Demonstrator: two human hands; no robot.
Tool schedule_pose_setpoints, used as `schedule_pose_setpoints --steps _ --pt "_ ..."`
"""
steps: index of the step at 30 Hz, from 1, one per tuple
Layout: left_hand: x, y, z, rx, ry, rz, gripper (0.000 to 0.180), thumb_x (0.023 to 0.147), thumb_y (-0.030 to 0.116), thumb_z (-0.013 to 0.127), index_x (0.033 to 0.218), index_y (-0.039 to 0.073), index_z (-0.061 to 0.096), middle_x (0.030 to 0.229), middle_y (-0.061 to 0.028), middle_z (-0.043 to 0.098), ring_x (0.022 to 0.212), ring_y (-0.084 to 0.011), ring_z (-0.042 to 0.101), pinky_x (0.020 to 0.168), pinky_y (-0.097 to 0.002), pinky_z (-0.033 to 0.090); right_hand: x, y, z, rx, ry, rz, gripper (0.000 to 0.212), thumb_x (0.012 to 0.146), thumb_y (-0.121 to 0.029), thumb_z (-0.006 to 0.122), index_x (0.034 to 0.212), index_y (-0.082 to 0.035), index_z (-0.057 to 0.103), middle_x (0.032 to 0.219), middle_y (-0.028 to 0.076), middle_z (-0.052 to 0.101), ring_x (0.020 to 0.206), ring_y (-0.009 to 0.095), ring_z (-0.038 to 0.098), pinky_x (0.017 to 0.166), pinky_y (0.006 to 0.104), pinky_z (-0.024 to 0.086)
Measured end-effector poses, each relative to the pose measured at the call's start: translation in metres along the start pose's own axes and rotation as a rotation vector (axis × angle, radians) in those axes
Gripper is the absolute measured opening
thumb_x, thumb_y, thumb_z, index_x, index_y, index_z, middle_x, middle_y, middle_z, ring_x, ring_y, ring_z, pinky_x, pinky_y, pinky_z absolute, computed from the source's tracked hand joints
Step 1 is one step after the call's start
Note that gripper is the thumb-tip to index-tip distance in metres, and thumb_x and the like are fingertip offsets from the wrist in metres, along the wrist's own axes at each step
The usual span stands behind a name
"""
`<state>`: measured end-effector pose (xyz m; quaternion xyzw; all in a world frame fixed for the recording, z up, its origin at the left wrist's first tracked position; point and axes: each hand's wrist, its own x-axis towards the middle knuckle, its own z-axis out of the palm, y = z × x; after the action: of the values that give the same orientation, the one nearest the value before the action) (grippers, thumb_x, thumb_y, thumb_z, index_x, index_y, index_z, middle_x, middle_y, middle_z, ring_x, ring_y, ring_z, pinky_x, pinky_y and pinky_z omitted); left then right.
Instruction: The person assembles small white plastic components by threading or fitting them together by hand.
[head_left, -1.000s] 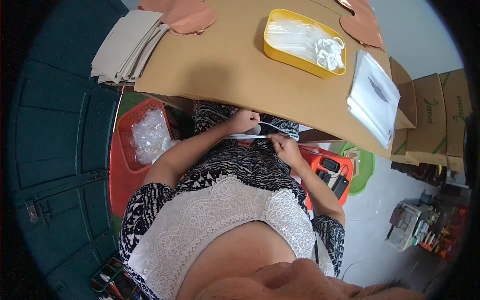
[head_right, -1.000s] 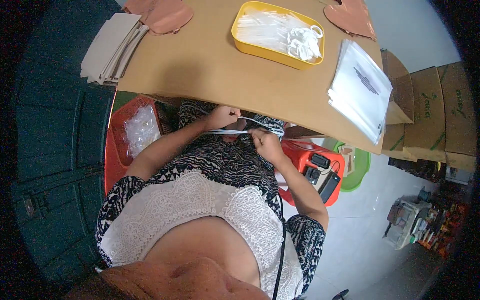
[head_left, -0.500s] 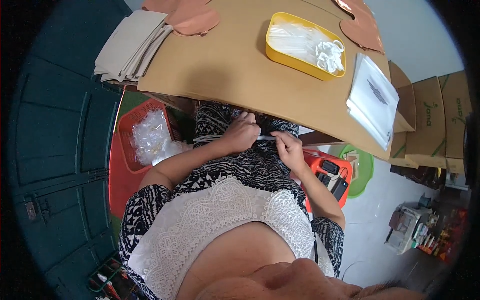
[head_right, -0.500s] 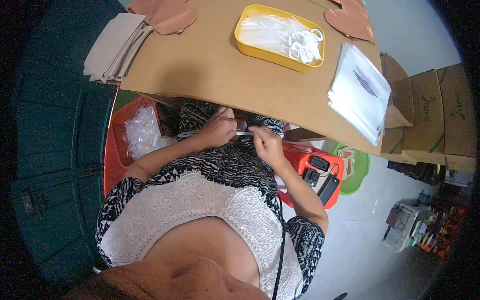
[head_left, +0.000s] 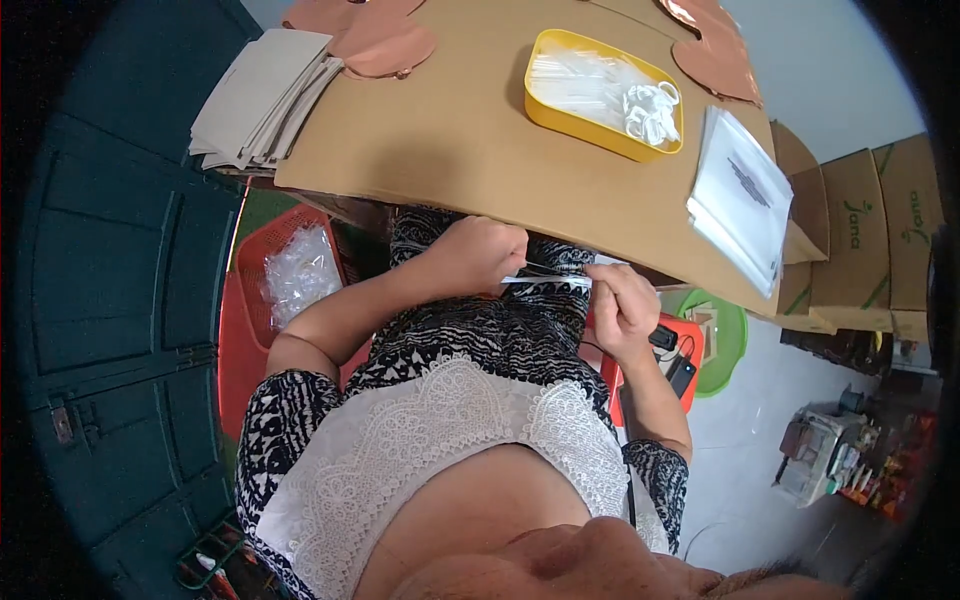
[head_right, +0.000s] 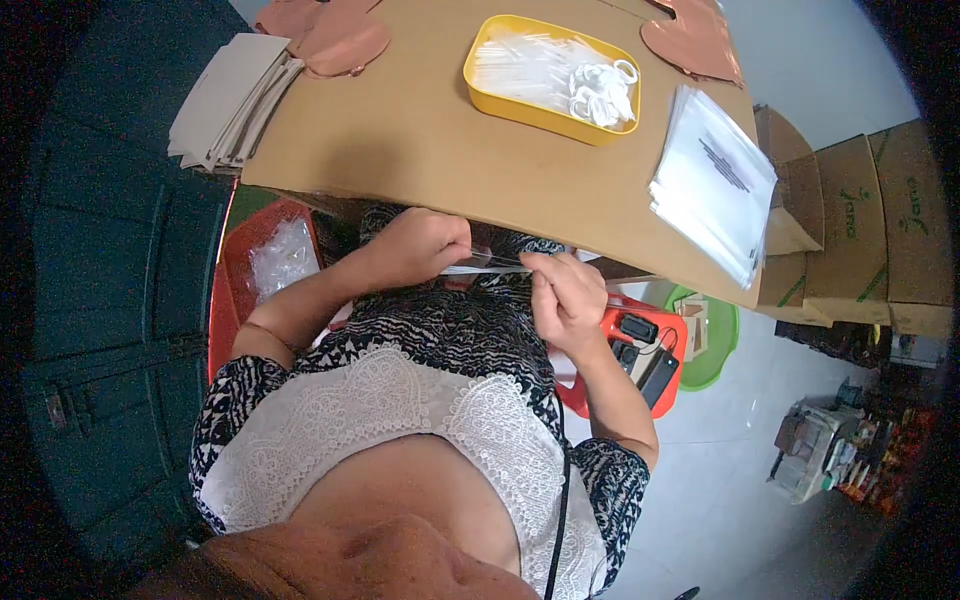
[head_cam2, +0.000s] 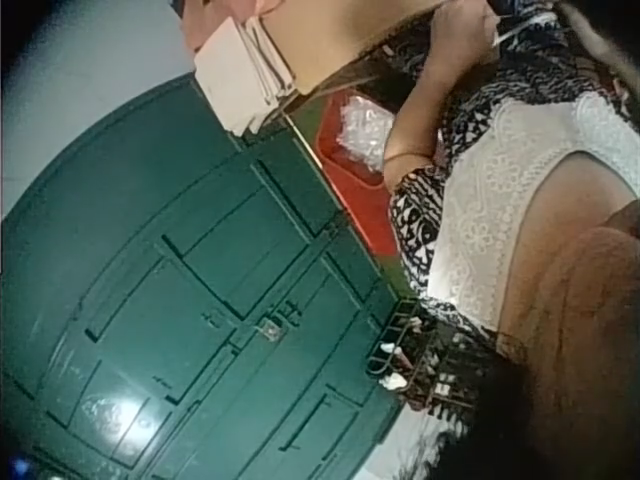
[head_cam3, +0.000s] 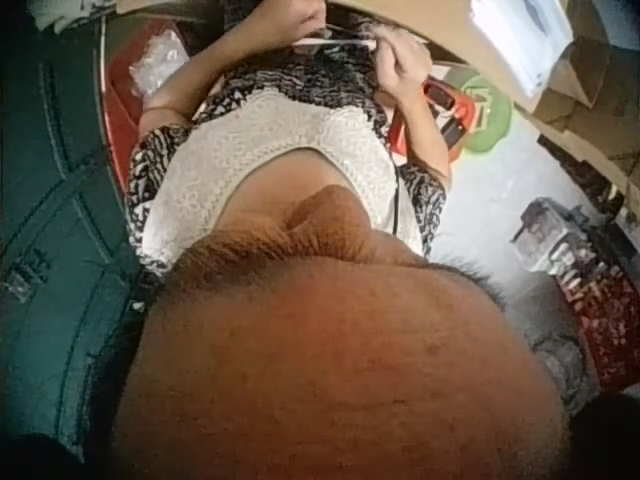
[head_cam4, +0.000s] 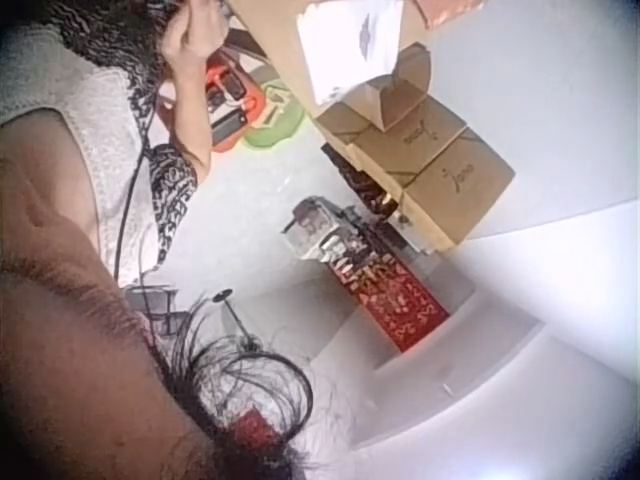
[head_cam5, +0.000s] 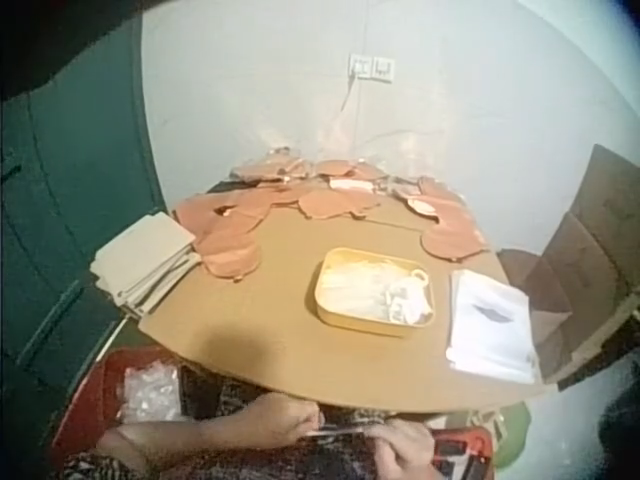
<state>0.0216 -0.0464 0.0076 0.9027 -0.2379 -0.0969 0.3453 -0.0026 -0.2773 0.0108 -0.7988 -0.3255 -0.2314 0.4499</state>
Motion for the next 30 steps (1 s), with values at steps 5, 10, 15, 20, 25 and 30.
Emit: schedule_pose_setpoints --steps 5,10,15,20,25,30 --pt "0.005 0.004 -0.012 0.098 -0.080 0.117 0.019 0.080 0.020 0.058 0.076 0.002 0.063 0.073 -0.0176 0.062 0.071 -0.0338 0.061 0.068 -0.0421 0.047 0.009 -0.003 -0.009 -0.020 0.083 -0.025 0.020 0.073 0.010 0.056 0.088 0.001 0.064 0.060 0.009 0.054 0.048 0.020 0.052 0.046 0.0293 0.039" --pt "0.006 0.027 -0.040 -0.043 -0.178 0.116 0.021 0.081 0.020 0.056 0.075 0.001 0.064 0.072 -0.0184 0.062 0.069 -0.0348 0.060 0.066 -0.0421 0.046 0.014 -0.004 -0.012 0.010 0.116 0.036 0.012 0.083 0.006 0.052 0.089 0.004 0.063 0.068 0.009 0.058 0.057 0.015 0.054 0.053 0.0248 0.041" --pt "0.014 0.035 -0.061 0.144 -0.452 0.165 0.024 0.080 0.021 0.057 0.072 0.000 0.063 0.069 -0.0190 0.061 0.067 -0.0355 0.060 0.064 -0.0430 0.046 0.019 -0.002 -0.016 0.044 0.126 0.064 0.013 0.087 0.004 0.051 0.092 0.004 0.063 0.068 0.006 0.056 0.057 0.011 0.051 0.052 0.0226 0.040" --pt "0.021 0.049 -0.091 0.034 -0.436 0.373 0.021 0.082 0.019 0.056 0.076 -0.001 0.062 0.071 -0.0164 0.062 0.065 -0.0327 0.060 0.064 -0.0402 0.047 0.033 -0.009 -0.015 0.182 0.131 0.104 0.015 0.090 0.000 0.049 0.095 0.004 0.062 0.079 0.007 0.057 0.066 0.012 0.052 0.058 0.0231 0.041" --pt "0.037 0.074 -0.107 -0.836 -0.487 0.014 0.014 0.089 0.010 0.056 0.090 -0.003 0.063 0.072 -0.0069 0.065 0.054 -0.0043 0.050 0.049 -0.0177 0.037 0.051 -0.017 0.005 0.858 0.235 0.275 0.052 0.097 -0.033 0.038 0.130 0.007 0.041 0.120 0.016 0.052 0.109 0.023 0.050 0.097 0.0363 0.036" --pt "0.048 0.088 -0.101 -1.091 -0.331 0.060 0.015 0.088 0.006 0.058 0.095 -0.006 0.064 0.086 -0.0113 0.067 0.048 -0.0043 0.049 0.043 -0.0159 0.037 0.076 -0.041 0.007 1.197 0.371 0.553 0.051 0.099 -0.036 0.032 0.129 0.003 0.044 0.128 0.015 0.051 0.116 0.025 0.049 0.097 0.0389 0.039"
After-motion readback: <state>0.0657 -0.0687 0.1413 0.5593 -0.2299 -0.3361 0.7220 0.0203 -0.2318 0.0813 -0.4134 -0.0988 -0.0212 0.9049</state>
